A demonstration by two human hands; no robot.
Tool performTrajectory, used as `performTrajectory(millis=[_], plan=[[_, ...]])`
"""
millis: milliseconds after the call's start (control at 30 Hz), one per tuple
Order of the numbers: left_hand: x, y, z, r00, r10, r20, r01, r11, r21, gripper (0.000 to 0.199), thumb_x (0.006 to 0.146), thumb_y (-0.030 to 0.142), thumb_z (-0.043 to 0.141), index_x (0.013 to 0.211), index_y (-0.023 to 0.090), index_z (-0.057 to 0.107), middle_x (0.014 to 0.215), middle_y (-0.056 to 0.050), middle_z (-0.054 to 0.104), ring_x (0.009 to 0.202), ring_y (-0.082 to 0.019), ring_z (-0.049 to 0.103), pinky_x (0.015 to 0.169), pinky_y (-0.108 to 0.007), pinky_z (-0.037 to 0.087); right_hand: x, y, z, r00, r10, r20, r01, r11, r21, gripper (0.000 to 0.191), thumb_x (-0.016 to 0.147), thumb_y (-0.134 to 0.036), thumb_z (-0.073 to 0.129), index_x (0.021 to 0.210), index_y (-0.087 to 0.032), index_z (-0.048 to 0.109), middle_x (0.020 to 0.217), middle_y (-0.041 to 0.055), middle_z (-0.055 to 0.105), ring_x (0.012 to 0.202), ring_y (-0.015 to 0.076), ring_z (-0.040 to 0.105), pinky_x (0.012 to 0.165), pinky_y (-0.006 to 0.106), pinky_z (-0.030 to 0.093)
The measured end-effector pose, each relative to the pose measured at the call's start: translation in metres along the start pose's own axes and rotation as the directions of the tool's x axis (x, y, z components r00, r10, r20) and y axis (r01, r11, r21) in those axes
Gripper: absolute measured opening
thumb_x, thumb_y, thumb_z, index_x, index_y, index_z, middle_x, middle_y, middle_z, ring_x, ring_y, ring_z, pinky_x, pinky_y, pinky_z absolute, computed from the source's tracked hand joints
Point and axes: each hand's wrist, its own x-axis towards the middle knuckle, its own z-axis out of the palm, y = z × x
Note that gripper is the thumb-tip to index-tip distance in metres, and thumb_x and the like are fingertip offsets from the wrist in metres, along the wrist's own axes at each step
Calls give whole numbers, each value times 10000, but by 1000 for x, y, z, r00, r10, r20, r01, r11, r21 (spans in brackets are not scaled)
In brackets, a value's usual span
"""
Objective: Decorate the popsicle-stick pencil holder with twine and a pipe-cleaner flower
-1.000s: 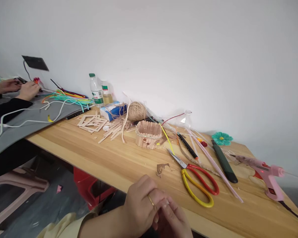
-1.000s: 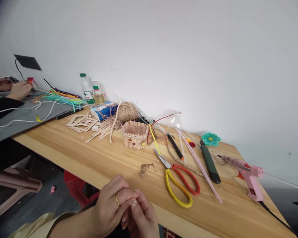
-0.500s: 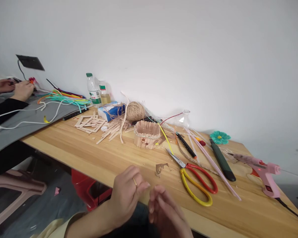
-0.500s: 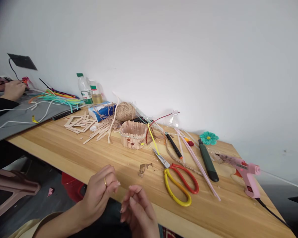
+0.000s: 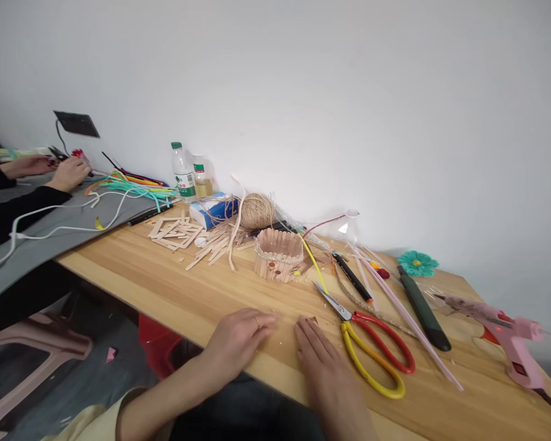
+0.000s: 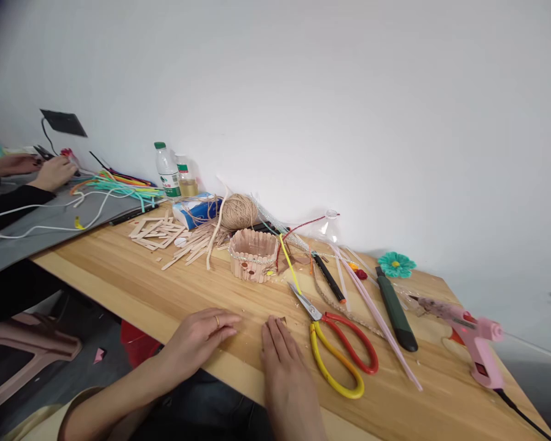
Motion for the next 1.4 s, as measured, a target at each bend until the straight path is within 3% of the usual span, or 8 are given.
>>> performTrajectory(millis=[100,233,433,600,767,1000,1233,1400], plan=[[2,-10,-9,998,68,6,-68,998,-9,272,923,138,403,1048,161,643,984,-71,726,867,-161,671,777,-268,533,-8,7,-17,995,12,100,-27,988,152,456,807,13,393,1215,-124,543,1202,126,619,1098,222,567,882,323,509],[7,-23,-23,996,84,31,-86,994,68,234,917,233,462,977,174,680,897,-66,731,821,-180,662,746,-294,533,-9,9,-34,971,147,186,-196,938,286,331,827,-8,377,1010,-184,589,993,89,635,906,192,604,772,294,524],[17,-45,-44,995,-83,64,78,993,85,235,878,237,481,982,205,690,934,-66,725,859,-206,659,782,-327,510,-8,29,-43,977,153,151,-184,960,214,242,921,-143,367,930,-225,595,880,51,655,819,174,641,696,261,522],[39,-61,-56,972,-225,67,225,974,8,373,838,236,519,1203,172,563,917,-52,728,860,-207,673,802,-336,513,0,71,-74,989,143,36,-146,986,76,247,931,-232,398,1063,-223,607,1047,85,662,991,224,623,822,341,501],[66,-81,-48,957,-277,87,284,955,-83,688,704,228,675,1335,144,412,1185,-130,630,981,-245,632,859,-394,498,11,105,-84,991,131,3,-130,990,-61,313,937,-284,348,987,-243,654,1052,52,678,917,188,666,767,297,538],[89,-101,-29,970,-187,156,217,955,-202,1048,569,222,788,1432,111,204,1475,-207,304,1315,-316,373,1096,-453,288,21,88,-86,981,192,-33,-195,967,-166,431,967,-439,301,955,-194,655,868,63,738,721,187,708,554,260,531],[107,-111,-13,974,-26,225,106,930,-352,1048,524,276,825,1396,118,266,1452,-177,364,1339,-310,340,1113,-444,263,23,83,-98,967,246,60,-242,968,-59,369,957,-405,353,935,-226,675,870,50,745,724,173,711,570,237,526],[107,-109,-8,971,-25,237,121,909,-399,885,553,302,812,1322,145,403,1372,-132,487,1310,-303,387,1110,-456,264,21,88,-118,933,359,23,-358,933,-41,365,931,-426,368,890,-246,684,843,33,753,656,189,711,532,258,523]])
